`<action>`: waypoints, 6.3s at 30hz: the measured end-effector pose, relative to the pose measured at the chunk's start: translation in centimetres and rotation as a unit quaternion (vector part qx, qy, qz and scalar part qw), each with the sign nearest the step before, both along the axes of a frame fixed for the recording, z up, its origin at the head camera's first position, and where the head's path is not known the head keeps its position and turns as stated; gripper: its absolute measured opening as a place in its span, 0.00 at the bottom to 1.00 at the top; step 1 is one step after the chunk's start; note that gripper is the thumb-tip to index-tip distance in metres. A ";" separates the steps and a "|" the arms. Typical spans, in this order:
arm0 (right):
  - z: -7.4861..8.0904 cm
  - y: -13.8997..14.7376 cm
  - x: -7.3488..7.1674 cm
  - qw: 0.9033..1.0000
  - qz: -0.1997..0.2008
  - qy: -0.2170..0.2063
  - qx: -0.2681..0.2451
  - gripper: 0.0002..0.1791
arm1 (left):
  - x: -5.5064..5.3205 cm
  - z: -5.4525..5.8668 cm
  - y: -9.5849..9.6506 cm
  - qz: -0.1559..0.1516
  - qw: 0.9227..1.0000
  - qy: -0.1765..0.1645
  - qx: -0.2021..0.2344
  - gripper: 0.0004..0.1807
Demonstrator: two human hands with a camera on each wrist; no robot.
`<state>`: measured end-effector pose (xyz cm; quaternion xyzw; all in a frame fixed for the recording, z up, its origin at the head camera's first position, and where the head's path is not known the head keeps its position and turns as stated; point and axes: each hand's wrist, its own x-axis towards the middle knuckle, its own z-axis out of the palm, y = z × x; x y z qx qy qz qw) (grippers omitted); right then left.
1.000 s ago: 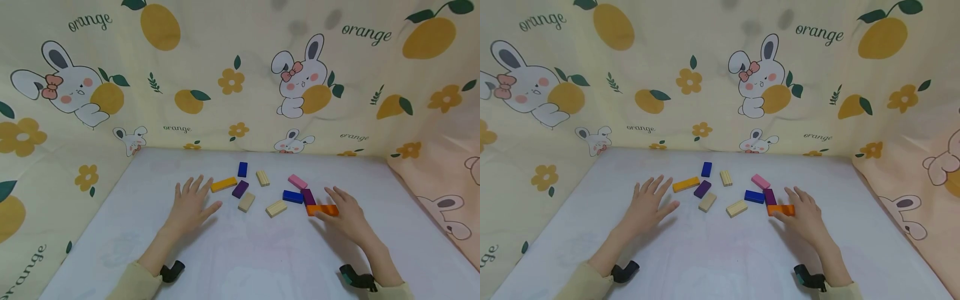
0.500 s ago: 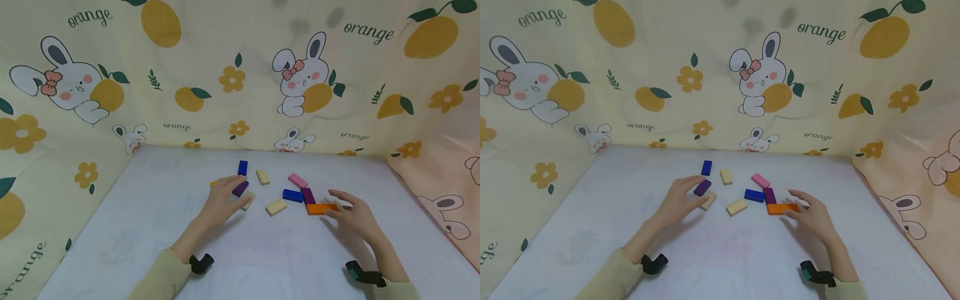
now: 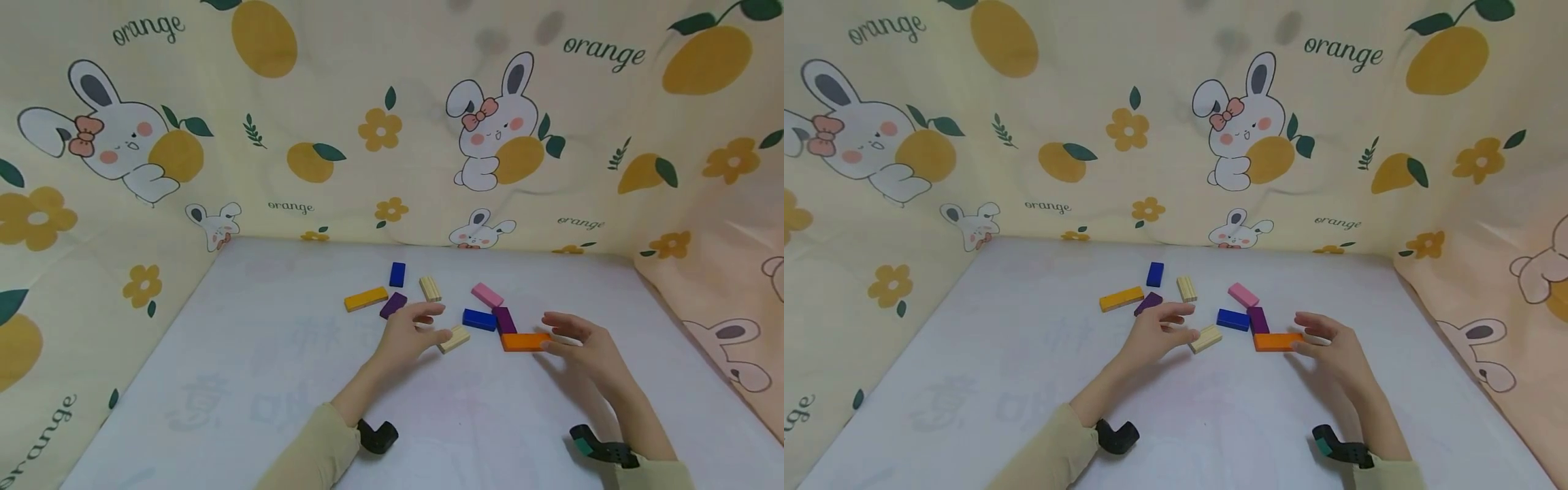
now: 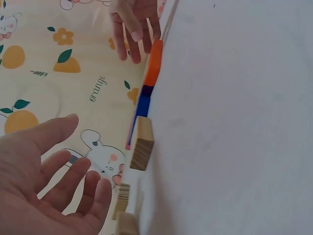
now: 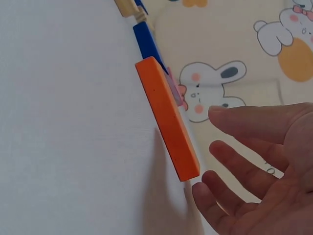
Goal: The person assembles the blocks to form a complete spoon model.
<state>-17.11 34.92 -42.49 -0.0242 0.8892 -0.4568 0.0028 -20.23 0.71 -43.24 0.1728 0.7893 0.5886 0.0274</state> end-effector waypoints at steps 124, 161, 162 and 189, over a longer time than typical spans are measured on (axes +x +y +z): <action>0.3 -16.3 2.5 0.995 0.046 -0.085 0.004 0.31 | -3.2 -0.8 -2.8 -0.003 0.981 0.028 -0.193 0.13; -0.3 -18.6 3.0 0.997 0.008 -0.073 0.000 0.24 | -3.2 -0.6 -3.5 -0.022 0.980 0.026 -0.194 0.14; -0.3 -18.7 3.0 0.997 0.009 -0.073 -0.001 0.24 | -3.2 -0.6 -3.5 -0.021 0.980 0.028 -0.197 0.14; -0.2 -18.8 3.0 0.997 0.005 -0.079 -0.009 0.24 | -3.0 -0.3 -3.5 -0.020 0.976 0.032 -0.215 0.13</action>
